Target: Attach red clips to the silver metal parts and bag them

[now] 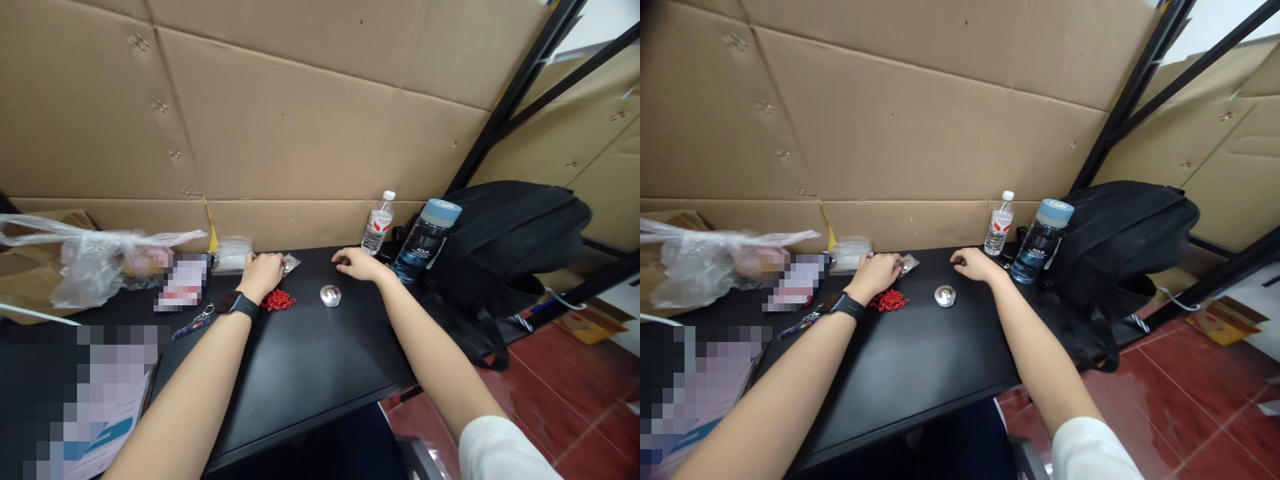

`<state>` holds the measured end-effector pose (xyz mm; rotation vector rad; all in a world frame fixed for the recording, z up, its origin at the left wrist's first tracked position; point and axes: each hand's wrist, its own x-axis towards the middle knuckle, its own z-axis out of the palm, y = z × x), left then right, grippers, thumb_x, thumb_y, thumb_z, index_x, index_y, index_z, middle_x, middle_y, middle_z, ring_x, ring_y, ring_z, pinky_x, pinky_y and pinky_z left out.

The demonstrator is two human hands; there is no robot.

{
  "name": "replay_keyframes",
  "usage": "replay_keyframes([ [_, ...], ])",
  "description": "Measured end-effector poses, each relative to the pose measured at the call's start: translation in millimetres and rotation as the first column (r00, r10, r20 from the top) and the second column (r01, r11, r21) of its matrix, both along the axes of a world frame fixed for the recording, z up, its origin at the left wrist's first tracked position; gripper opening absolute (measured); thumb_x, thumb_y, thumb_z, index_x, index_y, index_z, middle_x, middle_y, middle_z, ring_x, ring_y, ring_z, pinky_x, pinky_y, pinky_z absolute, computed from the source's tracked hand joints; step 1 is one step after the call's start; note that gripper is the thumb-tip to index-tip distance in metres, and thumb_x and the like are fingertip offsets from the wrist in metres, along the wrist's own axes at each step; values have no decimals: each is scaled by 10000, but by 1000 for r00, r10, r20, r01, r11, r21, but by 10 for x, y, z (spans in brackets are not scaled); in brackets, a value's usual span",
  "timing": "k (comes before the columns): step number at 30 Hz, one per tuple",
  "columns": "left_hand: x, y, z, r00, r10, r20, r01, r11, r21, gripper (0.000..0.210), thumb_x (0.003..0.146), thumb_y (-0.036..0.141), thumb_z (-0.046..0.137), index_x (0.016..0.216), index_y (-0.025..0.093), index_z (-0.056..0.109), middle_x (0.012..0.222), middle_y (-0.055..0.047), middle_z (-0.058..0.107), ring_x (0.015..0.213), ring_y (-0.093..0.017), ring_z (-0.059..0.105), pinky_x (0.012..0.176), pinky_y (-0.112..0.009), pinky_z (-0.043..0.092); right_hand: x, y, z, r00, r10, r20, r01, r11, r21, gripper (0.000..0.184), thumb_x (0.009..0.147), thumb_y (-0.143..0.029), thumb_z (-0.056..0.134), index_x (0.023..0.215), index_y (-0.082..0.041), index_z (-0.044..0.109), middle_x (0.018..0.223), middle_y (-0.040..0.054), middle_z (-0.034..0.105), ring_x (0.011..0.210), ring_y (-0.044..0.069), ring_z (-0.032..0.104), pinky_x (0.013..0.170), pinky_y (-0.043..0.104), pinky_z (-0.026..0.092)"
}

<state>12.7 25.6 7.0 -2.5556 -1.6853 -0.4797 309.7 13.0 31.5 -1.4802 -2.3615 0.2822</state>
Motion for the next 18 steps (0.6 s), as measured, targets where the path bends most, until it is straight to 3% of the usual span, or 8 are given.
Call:
replay_keyframes([
  [5, 32, 6, -5, 1000, -8, -1, 8, 1000, -20, 358, 843, 498, 636, 1058, 214, 674, 1126, -133, 736, 1068, -337, 653, 994, -494, 323, -312, -25, -71, 989, 134, -69, -127, 988, 92, 256, 845, -109, 647, 1077, -187, 720, 1076, 74, 723, 907, 183, 672, 849, 303, 502],
  [10, 61, 27, -2, 1000, -11, -16, 11, 1000, -26, 246, 907, 351, 555, 1068, 213, 680, 1040, -126, 759, 1042, -319, 670, 990, -492, 305, -495, 13, -172, 980, 163, -116, -149, 982, 115, 312, 861, -79, 618, 1151, -173, 684, 1136, 92, 704, 952, 189, 655, 856, 314, 495],
  [14, 80, 12, 13, 999, -29, 18, 28, 998, 52, 338, 979, 292, 402, 1127, 240, 701, 1034, -133, 761, 1013, -298, 680, 981, -492, 293, -627, 72, -243, 958, 178, -225, -147, 978, 146, 379, 882, -139, 644, 1258, -182, 623, 1202, 100, 679, 888, 162, 646, 808, 290, 497],
  [18, 119, -29, 54, 996, -71, 55, 66, 994, 84, 361, 997, 305, 377, 1111, 278, 718, 1046, -106, 767, 1001, -284, 678, 965, -483, 289, -757, 125, -234, 954, 175, -244, -123, 969, 214, 251, 890, -211, 680, 1139, -188, 694, 1077, 73, 712, 812, 149, 632, 797, 279, 482],
])
